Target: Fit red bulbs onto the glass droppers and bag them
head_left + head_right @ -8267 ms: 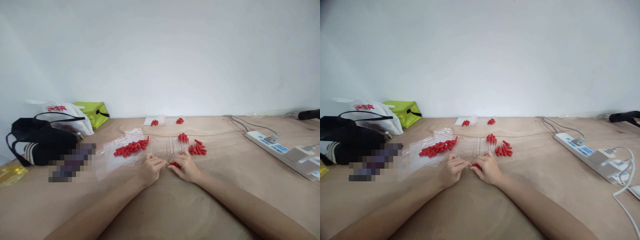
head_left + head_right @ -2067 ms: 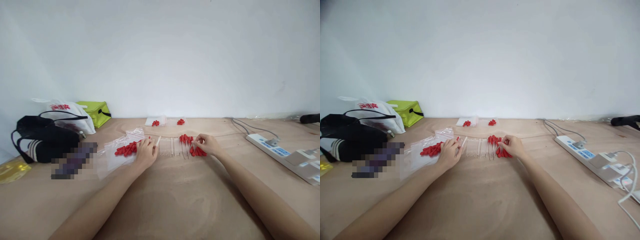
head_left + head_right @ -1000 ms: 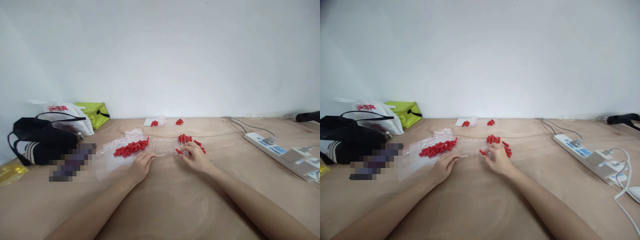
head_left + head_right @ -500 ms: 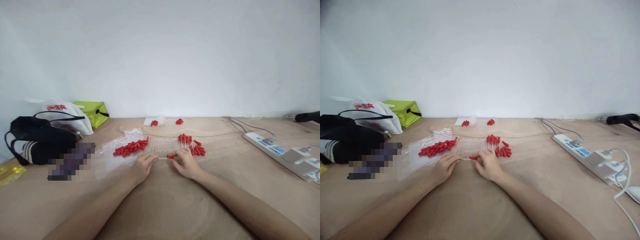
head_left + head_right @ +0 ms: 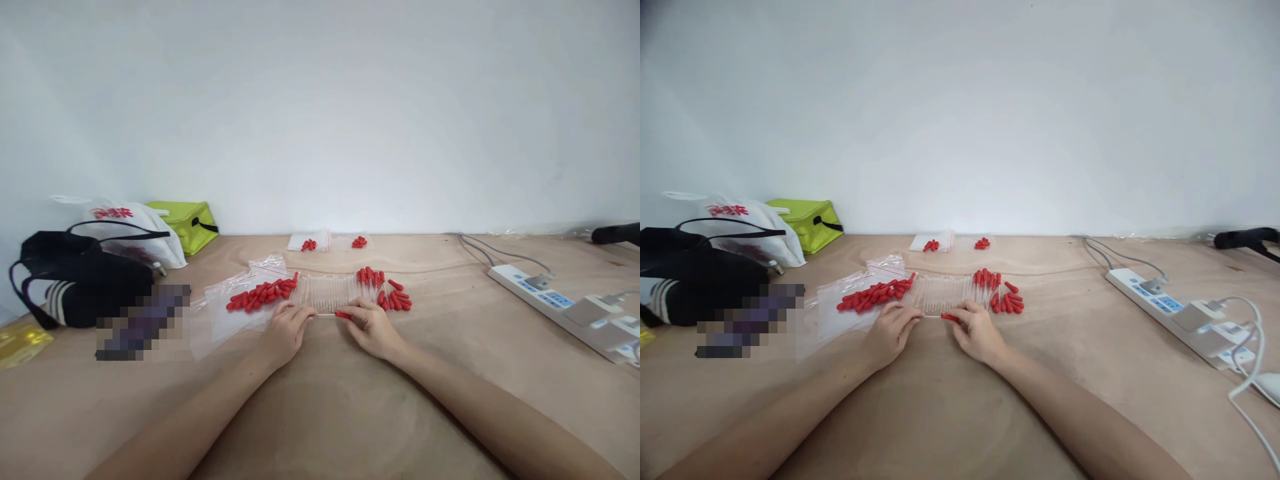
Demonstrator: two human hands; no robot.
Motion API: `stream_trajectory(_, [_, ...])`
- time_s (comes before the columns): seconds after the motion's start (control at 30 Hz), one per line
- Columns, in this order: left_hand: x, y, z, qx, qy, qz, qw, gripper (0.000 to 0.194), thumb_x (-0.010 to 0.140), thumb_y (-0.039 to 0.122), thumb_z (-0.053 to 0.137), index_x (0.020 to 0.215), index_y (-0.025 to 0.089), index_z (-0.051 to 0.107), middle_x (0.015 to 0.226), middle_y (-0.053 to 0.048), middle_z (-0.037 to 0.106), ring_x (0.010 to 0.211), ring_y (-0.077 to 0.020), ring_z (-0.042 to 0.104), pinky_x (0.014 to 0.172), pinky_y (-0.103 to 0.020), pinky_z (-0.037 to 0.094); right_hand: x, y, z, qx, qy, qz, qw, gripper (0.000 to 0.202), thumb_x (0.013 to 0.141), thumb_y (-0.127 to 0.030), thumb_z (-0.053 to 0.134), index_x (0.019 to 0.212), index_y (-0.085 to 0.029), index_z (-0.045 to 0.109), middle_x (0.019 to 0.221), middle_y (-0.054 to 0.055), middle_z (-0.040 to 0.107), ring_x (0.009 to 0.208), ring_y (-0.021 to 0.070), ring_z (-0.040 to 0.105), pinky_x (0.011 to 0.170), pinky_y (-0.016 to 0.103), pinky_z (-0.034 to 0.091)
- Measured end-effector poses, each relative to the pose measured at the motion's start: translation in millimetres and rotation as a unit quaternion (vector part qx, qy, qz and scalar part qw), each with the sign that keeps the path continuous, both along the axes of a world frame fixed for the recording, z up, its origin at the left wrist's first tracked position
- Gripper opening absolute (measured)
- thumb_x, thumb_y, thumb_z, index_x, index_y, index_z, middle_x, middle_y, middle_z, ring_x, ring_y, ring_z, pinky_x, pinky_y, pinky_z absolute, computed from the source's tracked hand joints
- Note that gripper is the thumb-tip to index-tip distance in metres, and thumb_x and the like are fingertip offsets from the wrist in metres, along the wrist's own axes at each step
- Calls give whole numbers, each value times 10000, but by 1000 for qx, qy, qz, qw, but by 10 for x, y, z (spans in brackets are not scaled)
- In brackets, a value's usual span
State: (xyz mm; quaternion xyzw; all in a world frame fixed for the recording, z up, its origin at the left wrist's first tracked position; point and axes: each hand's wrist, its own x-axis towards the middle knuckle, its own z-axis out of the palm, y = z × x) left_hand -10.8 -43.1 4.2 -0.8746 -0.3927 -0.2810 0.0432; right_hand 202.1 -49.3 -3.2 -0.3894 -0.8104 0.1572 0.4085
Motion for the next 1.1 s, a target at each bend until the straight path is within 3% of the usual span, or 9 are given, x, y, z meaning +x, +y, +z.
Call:
stream_trajectory(0.27, [-15, 6, -21, -8, 6, -2, 1000, 246, 866, 146, 300, 879, 199, 540, 818, -14, 660, 711, -136, 578, 809, -326, 331, -11, -29, 23, -2, 11, 9, 1000, 260, 755, -112, 467, 943, -198, 625, 830, 58, 582, 755, 145, 568, 686, 284, 475])
stream_trajectory(0.47, [37, -6, -8, 31, -7, -41, 999, 220, 856, 149, 356, 961, 192, 545, 872, -17, 661, 725, -127, 580, 787, -325, 311, -19, -15, 0, 0, 44, 18, 999, 177, 794, -248, 511, 920, -210, 629, 833, 51, 612, 751, 143, 580, 691, 279, 476])
stream_trajectory(0.7, [167, 1, 20, 60, -11, -36, 998, 227, 881, 257, 381, 832, 189, 593, 700, 1, 647, 598, -114, 532, 683, -310, 288, -19, -13, -45, 29, 74, 26, 996, 196, 807, -288, 507, 944, -227, 634, 788, 45, 626, 716, 137, 581, 651, 264, 473])
stream_trajectory(1.1, [154, -6, 6, 84, 29, -52, 995, 264, 891, 253, 356, 796, 196, 596, 601, 13, 598, 541, -104, 476, 613, -296, 226, -4, -45, -40, 60, 57, 37, 996, 156, 814, -277, 505, 817, -187, 633, 725, 38, 636, 671, 126, 555, 650, 269, 417])
